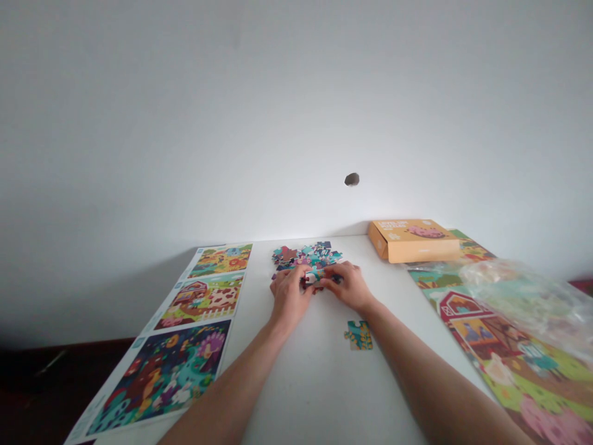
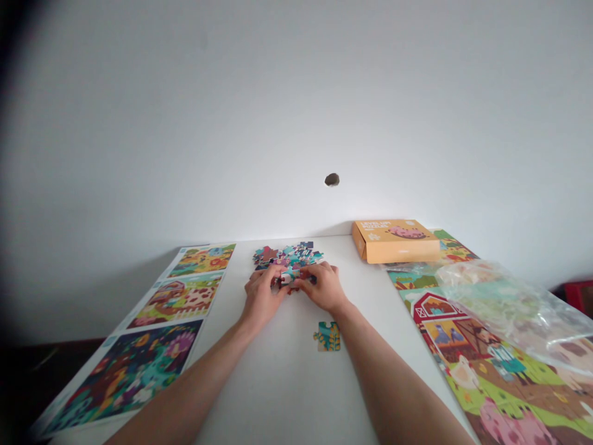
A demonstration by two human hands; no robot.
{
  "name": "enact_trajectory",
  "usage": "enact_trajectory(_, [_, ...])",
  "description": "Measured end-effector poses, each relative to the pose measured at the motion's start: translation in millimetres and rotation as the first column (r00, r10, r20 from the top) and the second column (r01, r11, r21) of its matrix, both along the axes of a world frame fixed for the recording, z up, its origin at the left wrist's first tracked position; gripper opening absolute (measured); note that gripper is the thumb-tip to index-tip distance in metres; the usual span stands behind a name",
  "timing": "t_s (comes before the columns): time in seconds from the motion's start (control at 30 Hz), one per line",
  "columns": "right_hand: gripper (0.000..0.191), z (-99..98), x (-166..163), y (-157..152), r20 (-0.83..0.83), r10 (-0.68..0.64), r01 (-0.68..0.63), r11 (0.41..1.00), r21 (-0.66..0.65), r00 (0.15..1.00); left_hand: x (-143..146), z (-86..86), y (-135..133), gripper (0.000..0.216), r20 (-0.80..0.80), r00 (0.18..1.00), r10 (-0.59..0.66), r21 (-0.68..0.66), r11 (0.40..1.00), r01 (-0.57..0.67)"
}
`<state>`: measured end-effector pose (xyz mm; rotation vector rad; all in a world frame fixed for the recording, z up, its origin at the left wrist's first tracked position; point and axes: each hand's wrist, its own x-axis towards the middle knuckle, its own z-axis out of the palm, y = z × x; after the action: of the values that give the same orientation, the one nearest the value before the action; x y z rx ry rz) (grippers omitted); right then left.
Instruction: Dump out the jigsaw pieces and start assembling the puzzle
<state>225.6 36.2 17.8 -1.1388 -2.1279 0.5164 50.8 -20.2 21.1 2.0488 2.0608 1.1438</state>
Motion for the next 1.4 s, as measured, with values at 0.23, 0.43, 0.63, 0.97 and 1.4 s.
enact_trajectory(0.23, [0.014, -2.3, -1.5, 0.9, 0.056, -0.19, 0.19, 0.982, -0.001, 0.98, -5.8, 1.8, 1.2, 0.048, -0.065, 0.978, 0.198, 0.001, 0.98, -0.198])
enact_trajectory(0.43, [0.017, -5.0, -0.7, 2.3, 0.086, -0.376, 0.378, 0.926, -0.007, 0.923, -11.0, -7.0, 5.5, 0.041, -0.147, 0.976, 0.163, -0.117, 0.976, -0.181])
enact_trajectory(0.63, [0.018, -6.6, -0.2, 4.4, 0.076, -0.43, 0.434, 0.9, -0.041, 0.899, -13.6, -10.7, 7.6, 0.044, -0.092, 0.996, -0.021, -0.07, 0.997, 0.015])
enact_trajectory(0.97, [0.053, -4.0, 0.7, 2.7, 0.135, -0.473, 0.48, 0.877, -0.023, 0.871, -12.5, -2.7, 6.8, 0.043, -0.094, 0.99, 0.105, -0.087, 0.99, -0.113])
enact_trajectory(1.4, [0.055, 3.7, -0.1, -7.7, 0.336, -0.201, 0.215, 0.977, -0.005, 0.92, -17.7, 2.6, 9.9, 0.047, -0.182, 0.966, 0.184, -0.179, 0.96, -0.216])
